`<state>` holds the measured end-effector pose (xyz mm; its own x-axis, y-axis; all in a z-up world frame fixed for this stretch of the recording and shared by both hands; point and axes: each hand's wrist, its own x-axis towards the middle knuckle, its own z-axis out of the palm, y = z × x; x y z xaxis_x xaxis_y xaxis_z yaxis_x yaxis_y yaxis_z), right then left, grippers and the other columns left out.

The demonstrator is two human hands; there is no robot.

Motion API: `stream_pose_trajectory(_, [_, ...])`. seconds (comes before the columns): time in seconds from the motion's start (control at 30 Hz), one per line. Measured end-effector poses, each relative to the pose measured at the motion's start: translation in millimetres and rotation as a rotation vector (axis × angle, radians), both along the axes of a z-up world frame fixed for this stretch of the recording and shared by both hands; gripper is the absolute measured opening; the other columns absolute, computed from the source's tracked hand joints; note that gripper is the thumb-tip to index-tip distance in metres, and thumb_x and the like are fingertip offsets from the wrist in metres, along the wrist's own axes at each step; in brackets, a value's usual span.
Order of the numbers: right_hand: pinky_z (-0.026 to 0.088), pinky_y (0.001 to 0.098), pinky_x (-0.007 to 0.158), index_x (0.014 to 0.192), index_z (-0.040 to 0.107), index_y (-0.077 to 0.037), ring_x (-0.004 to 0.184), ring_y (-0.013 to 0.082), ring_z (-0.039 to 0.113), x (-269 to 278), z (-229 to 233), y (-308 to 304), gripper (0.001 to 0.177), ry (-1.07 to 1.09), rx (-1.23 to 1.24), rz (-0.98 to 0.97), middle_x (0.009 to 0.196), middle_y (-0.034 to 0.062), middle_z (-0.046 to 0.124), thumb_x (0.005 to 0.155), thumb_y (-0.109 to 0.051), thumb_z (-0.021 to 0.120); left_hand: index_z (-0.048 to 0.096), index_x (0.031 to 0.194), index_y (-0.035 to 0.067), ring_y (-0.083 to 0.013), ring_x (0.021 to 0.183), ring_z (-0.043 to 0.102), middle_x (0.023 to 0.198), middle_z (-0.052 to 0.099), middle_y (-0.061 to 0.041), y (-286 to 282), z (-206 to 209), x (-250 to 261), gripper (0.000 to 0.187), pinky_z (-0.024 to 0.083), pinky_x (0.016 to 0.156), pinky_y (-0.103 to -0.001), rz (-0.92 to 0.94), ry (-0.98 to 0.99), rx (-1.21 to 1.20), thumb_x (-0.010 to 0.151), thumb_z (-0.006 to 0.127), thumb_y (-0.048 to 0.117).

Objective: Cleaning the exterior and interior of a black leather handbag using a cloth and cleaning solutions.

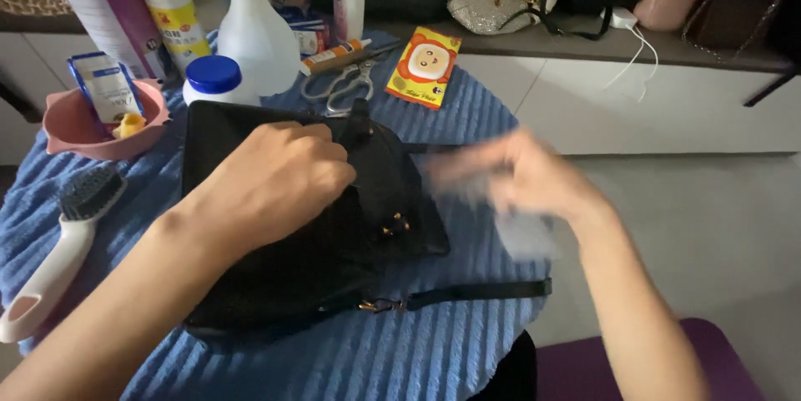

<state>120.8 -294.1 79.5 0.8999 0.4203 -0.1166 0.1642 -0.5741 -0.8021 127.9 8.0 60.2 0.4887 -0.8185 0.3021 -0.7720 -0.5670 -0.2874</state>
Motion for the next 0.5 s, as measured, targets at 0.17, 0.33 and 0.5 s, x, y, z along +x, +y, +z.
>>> stream_pose_trajectory(0.17, [0.047,0.0308,0.112,0.134,0.065,-0.009,0.128,0.0166,0.063,89.1,-24.4,31.1,0.054,-0.496,0.15,0.008,0.138,0.0074,0.068,0.083,0.006,0.057,0.065,0.068,0.012,-0.0279,0.075,0.061,0.071,0.065,-0.004,-0.8,2.2,-5.2,0.027,0.054,0.061,-0.044,-0.112,0.018,-0.095,0.095,0.068,0.016])
stream_pose_trajectory(0.33, [0.056,0.0203,0.059,0.14,0.061,-0.021,0.079,0.0078,0.066,114.2,-29.2,78.3,0.079,-0.272,0.231,0.277,0.132,0.0049,0.073,0.073,0.016,0.04,0.067,0.071,0.009,-0.028,0.084,0.062,0.074,0.068,-0.005,-0.5,2.7,-8.1,0.036,0.054,0.069,-0.044,-0.15,0.087,-0.168,0.093,0.076,0.036])
stream_pose_trajectory(0.5, [0.049,0.0196,0.059,0.15,0.052,-0.035,0.075,0.0118,0.058,105.4,-28.2,47.7,0.075,-0.096,-0.241,0.277,0.122,0.0081,0.07,0.09,0.01,0.042,0.068,0.07,0.011,-0.0252,0.081,0.061,0.072,0.068,-0.002,0.4,4.3,-5.0,0.039,0.053,0.062,-0.043,-0.08,0.231,-0.13,0.092,0.078,0.041])
